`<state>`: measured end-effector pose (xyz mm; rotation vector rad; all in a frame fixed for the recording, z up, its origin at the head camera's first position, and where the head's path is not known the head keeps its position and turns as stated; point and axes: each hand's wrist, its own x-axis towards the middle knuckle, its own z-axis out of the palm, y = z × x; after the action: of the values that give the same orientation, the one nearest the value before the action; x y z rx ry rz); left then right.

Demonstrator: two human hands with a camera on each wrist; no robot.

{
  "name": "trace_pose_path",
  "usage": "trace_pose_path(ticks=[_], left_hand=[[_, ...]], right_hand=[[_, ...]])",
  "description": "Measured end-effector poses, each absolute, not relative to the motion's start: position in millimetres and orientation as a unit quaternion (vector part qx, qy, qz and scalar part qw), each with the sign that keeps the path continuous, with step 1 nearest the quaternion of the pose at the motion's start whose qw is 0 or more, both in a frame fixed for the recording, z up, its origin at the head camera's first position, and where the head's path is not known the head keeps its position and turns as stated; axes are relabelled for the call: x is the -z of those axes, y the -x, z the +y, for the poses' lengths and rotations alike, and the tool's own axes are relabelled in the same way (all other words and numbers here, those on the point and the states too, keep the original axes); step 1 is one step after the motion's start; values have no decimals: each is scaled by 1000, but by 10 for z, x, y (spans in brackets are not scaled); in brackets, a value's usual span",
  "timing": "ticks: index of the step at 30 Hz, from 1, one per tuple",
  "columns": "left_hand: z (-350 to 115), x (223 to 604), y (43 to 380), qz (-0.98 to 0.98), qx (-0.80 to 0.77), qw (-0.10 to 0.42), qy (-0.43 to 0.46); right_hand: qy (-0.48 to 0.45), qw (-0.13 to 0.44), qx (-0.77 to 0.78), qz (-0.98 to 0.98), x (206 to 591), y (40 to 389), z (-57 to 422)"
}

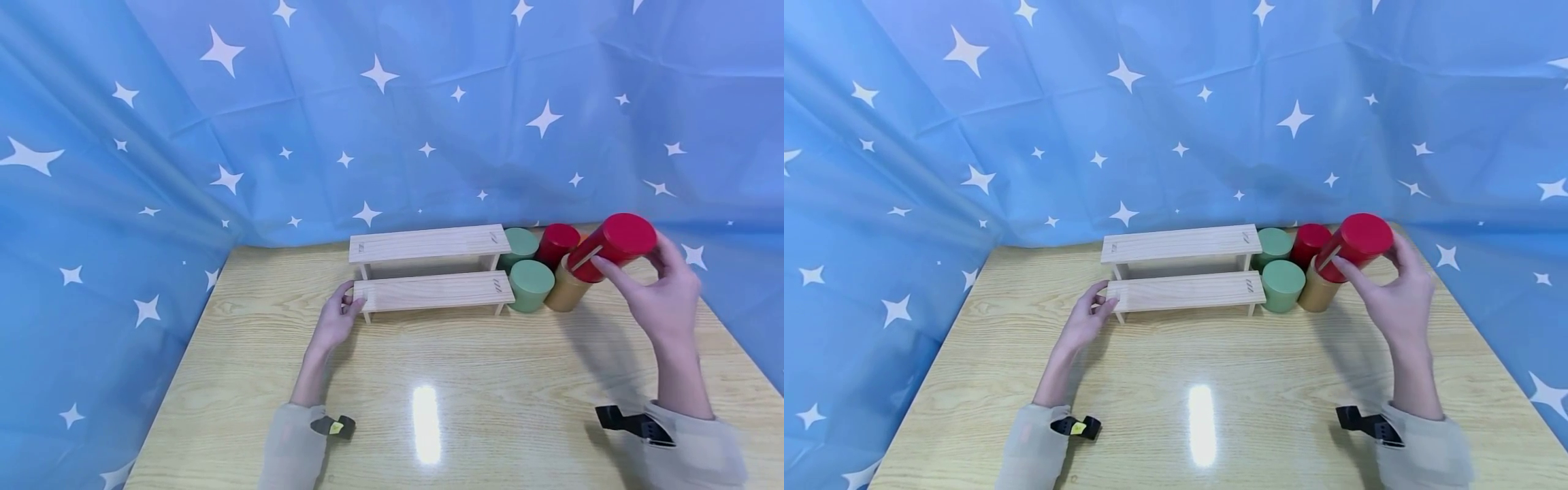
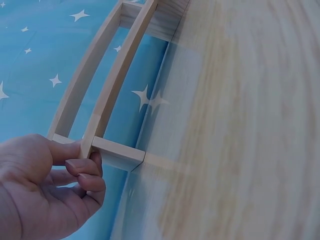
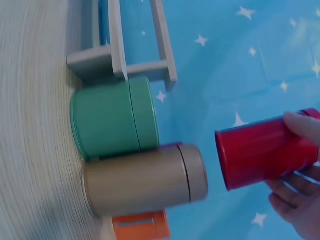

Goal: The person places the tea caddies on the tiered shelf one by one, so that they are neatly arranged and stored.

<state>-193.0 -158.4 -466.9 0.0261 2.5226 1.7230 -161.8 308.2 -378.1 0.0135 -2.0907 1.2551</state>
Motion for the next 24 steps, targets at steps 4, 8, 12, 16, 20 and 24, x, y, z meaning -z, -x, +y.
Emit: trace_pose_path(ticks=[4, 8, 12, 16, 20, 24], left_hand=[[-1588, 4664, 1918, 823, -566, 44, -7], [-1585, 4669, 1914, 823, -567, 43, -7], [-1581, 4679, 1915, 821, -569, 41, -8], [-1582, 4679, 1913, 820, -571, 39, -8], [-1582, 4677, 1912, 817, -575, 39, -7], [-1577, 4674, 1912, 816, -576, 39, -7]], right_hand=[[-26, 333, -483, -809, 3813, 1657, 2944], [-39, 321, -480, -815, 3846, 1686, 2801], [-68, 308, -489, -813, 3866, 1717, 2652], [-101, 290, -496, -812, 3861, 1724, 2483], [-151, 280, -497, -807, 3743, 1655, 2236], [-165, 266, -495, -811, 3788, 1673, 2074]])
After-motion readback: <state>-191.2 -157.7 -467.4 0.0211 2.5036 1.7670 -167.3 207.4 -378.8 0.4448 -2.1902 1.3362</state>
